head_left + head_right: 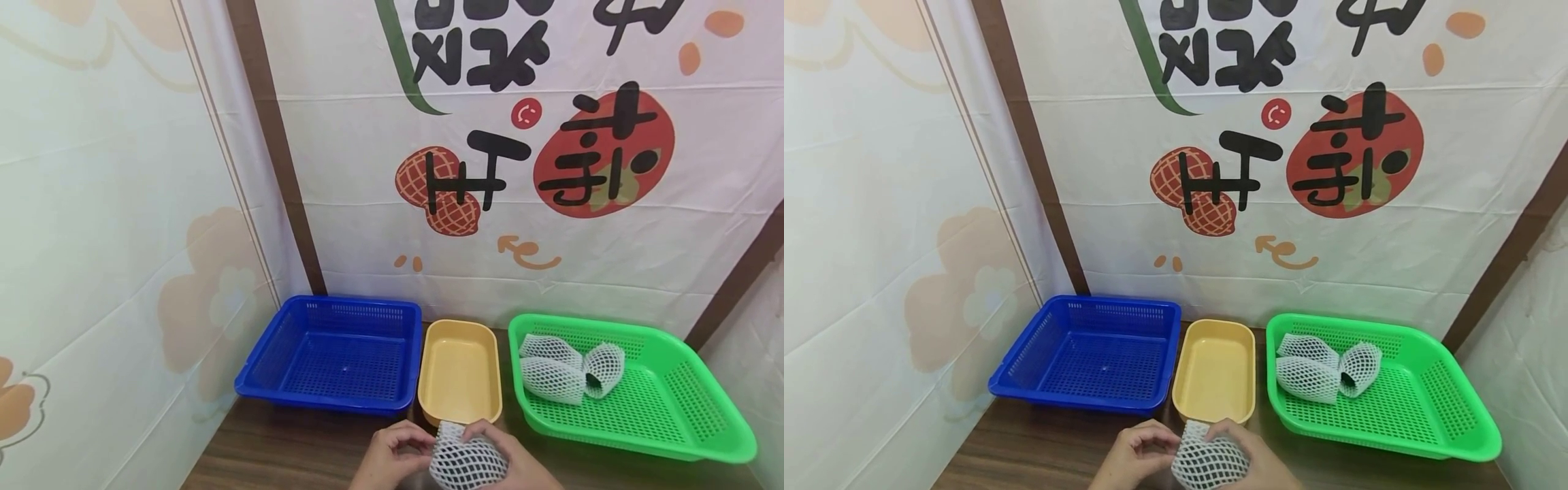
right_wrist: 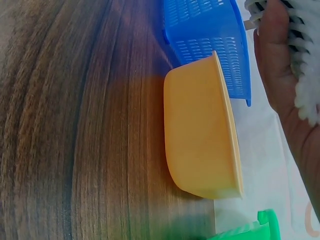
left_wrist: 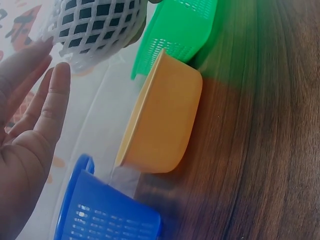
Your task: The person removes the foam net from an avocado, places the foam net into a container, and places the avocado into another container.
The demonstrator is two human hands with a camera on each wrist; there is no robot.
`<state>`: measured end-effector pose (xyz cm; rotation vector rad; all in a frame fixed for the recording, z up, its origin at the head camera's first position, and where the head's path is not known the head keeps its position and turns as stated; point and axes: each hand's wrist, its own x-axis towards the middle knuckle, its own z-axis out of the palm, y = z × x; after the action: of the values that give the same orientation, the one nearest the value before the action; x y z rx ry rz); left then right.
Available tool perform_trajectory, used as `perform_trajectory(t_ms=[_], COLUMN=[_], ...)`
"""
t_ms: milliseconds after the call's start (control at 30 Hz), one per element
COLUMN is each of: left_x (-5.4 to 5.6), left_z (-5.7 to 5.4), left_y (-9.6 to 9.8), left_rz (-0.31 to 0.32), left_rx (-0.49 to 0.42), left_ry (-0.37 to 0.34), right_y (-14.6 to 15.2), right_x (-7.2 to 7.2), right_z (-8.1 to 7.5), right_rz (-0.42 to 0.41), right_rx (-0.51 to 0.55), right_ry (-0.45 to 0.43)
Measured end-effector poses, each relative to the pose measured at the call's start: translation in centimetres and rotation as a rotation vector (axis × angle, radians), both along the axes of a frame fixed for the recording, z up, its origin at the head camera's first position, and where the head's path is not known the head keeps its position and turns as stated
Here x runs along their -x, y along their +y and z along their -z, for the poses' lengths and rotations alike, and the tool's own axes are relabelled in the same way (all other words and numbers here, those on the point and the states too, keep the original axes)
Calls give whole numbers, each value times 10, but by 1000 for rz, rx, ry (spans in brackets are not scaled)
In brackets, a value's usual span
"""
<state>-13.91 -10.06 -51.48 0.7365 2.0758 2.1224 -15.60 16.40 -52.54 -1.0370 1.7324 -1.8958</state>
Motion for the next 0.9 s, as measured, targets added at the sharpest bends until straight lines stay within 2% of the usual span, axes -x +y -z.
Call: perform_trajectory(t_ms=[167, 433, 733, 900], left_x=[0, 0, 0, 1], left_z=[-1, 0, 5, 9], left_y=[1, 1, 2, 5], left_rz=[32, 68, 108, 168], left_rx=[-15, -32, -53, -103], left_ry=[-16, -1, -19, -18], right_y=[-2, -4, -9, -10], right_x=[1, 3, 2, 1], right_z=[1, 3, 1, -1], right_rz=[-17, -16, -30, -39], right_rx=[8, 9, 46, 63], right_ry=[30, 105, 92, 59])
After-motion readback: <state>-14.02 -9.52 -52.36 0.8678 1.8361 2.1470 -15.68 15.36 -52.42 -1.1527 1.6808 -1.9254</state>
